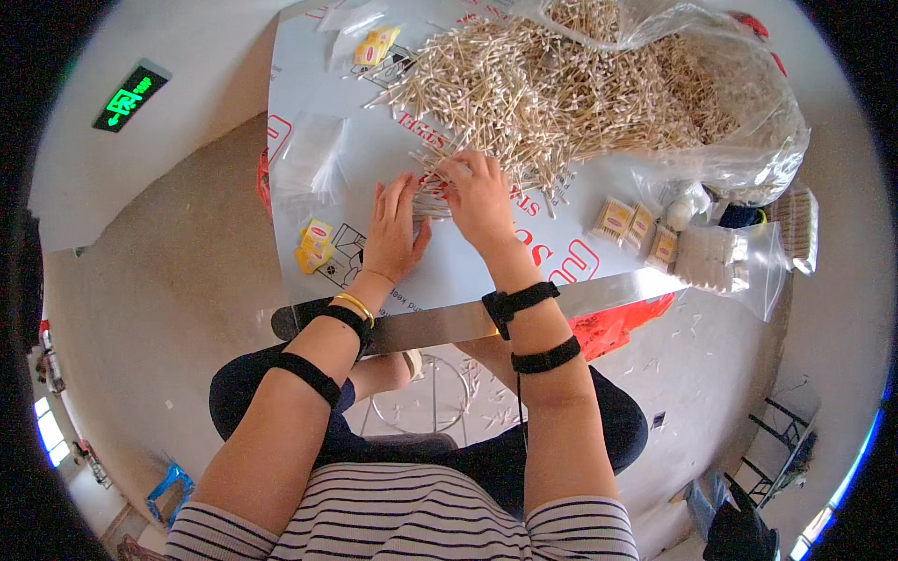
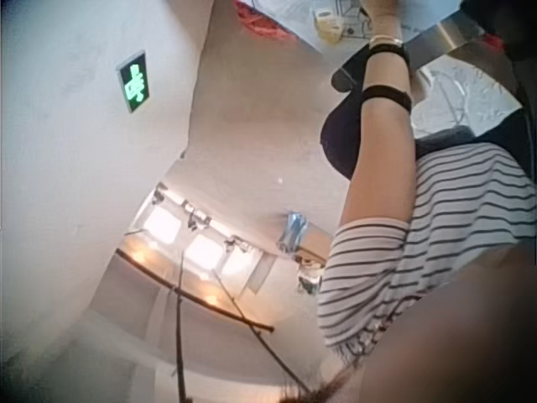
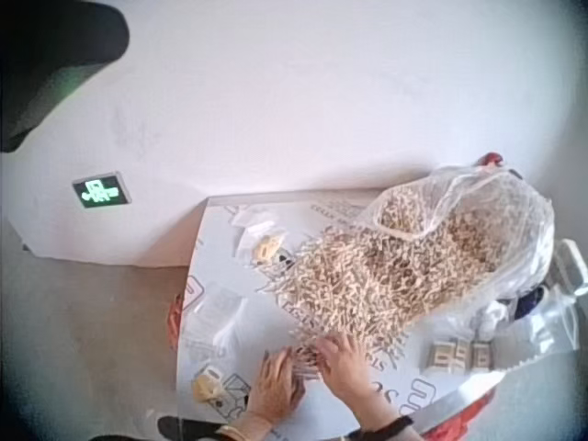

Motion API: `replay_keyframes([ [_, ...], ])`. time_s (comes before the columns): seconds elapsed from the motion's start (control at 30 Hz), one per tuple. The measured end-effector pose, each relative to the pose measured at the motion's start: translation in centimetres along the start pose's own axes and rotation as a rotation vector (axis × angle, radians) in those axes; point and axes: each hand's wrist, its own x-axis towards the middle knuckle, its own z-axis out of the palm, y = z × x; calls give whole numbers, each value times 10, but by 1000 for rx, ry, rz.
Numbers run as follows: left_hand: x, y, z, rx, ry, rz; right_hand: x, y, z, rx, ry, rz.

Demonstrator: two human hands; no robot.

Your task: Organizing and lining up cotton swabs from a bulk bag on a table for packaging.

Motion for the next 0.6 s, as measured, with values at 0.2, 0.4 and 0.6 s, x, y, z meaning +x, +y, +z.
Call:
replay_keyframes([
  [0.2,8,1,1,31,6,14,-17,6,7,46,61,-117],
  [0.4,4,0,2,4,16,18,-26,7,10,106,32,-87],
  [0.6,3,4,-3,12,6,23,-34,14,-1,155,125,-117],
])
